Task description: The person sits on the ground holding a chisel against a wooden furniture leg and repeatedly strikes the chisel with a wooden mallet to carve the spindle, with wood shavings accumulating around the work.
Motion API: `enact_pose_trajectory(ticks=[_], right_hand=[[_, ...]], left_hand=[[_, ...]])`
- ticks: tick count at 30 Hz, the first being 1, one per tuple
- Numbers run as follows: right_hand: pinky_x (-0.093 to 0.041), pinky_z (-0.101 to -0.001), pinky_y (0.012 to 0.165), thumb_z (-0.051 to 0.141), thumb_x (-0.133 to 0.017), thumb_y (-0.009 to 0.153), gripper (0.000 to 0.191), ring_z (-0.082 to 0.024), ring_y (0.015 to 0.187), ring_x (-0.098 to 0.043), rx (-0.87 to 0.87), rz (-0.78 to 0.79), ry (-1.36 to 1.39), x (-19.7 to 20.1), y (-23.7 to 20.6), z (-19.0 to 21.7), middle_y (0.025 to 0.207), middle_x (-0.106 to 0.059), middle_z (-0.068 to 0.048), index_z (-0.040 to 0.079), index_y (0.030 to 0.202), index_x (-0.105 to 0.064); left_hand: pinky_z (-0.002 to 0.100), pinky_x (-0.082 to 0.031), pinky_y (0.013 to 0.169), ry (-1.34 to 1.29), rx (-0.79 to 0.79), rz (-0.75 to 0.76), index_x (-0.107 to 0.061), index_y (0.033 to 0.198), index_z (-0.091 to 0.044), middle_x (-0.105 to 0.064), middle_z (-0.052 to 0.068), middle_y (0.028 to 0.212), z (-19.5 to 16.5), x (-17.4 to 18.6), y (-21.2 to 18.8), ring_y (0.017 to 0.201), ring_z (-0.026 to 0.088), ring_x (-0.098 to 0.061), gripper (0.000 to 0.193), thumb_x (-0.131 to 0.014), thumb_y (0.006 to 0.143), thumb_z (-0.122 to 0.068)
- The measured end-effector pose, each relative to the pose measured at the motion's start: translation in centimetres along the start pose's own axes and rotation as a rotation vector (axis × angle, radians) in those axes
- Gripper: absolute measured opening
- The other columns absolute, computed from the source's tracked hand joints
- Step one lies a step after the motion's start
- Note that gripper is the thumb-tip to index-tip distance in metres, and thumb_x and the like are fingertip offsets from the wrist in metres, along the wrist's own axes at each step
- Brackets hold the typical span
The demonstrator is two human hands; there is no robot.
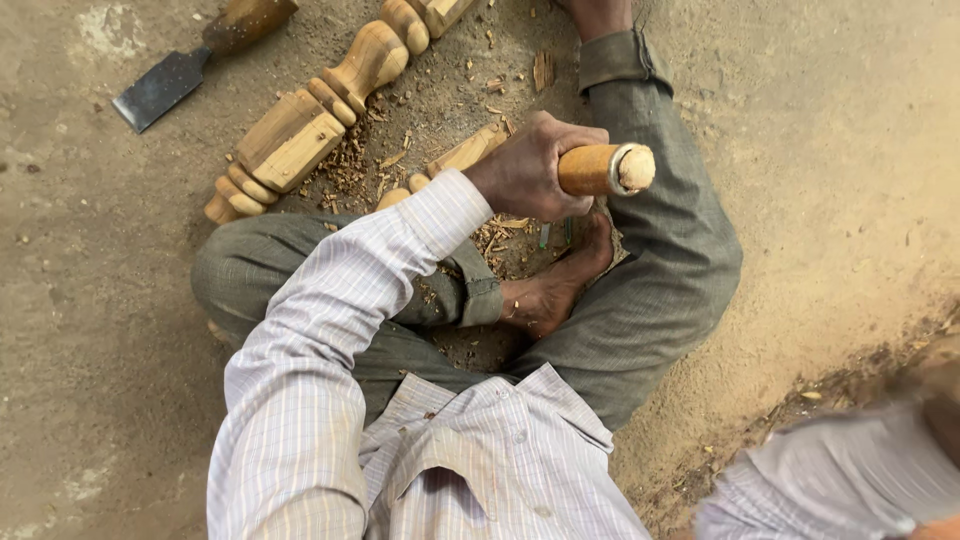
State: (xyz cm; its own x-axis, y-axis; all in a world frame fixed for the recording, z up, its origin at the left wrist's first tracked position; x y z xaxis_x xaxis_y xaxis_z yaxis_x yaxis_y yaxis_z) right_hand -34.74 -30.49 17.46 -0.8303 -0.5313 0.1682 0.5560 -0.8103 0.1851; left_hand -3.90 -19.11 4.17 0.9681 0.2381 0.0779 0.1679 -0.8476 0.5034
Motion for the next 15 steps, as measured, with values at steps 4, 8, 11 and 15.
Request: enact_pose_trajectory(ticks=[4,8,11,15], right_hand=[[-0.058,-0.0391,0.066,0.005,-0.082,0.076,0.061,-0.025,0.077,-0.068,-0.407,0.658,-0.603,-9.0,-1.4,-6.7,0.103,-0.070,-0.010,0.003,0.132,-0.057],[-0.055,-0.0382,0.068,0.006,-0.081,0.076,0.060,-0.023,0.080,-0.065,-0.366,0.417,-0.528,-6.7,0.9,-3.5,0.102,-0.067,-0.009,0.002,0.130,-0.056],[-0.054,-0.0372,0.068,0.005,-0.081,0.074,0.060,-0.022,0.080,-0.064,-0.203,0.346,-0.523,-4.2,2.0,-0.6,0.100,-0.067,-0.008,0.002,0.129,-0.056],[-0.054,-0.0357,0.068,0.004,-0.080,0.071,0.061,-0.019,0.079,-0.063,-0.106,0.369,-0.533,-6.1,1.2,-1.6,0.097,-0.066,-0.008,0.002,0.127,-0.056]], left_hand=[[0.031,-0.061,0.066,-0.045,0.118,0.054,-0.066,0.094,-0.006,-0.071,0.004,0.083,1.0,0.0,0.1,0.070,0.015,-0.072,0.019,-0.078,0.079,-0.005],[0.034,-0.058,0.066,-0.059,0.068,-0.048,-0.066,0.098,-0.002,-0.071,0.007,0.086,1.0,1.1,-0.1,0.073,0.020,-0.069,0.028,-0.078,0.074,-0.003],[0.032,-0.059,0.066,0.057,0.090,-0.014,-0.063,0.086,-0.006,-0.069,0.005,0.079,2.0,0.2,0.0,0.068,0.017,-0.069,0.018,-0.078,0.076,-0.005],[0.034,-0.057,0.067,0.043,0.091,-0.008,-0.061,0.089,-0.004,-0.068,0.005,0.078,2.7,-0.4,-0.1,0.069,0.017,-0.071,0.022,-0.079,0.076,-0.006]])
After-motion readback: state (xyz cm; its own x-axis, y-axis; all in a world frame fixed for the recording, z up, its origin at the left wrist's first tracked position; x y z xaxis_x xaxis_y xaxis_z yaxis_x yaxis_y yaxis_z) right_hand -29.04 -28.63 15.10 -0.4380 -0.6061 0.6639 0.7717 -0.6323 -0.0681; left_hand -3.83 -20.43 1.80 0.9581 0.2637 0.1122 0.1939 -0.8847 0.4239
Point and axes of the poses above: each hand's wrist, its own y-axis towards the middle knuckle, its own x-axis out of the back of the hand, z = x × y, the point moved 10 cm from there along y, towards the middle knuckle
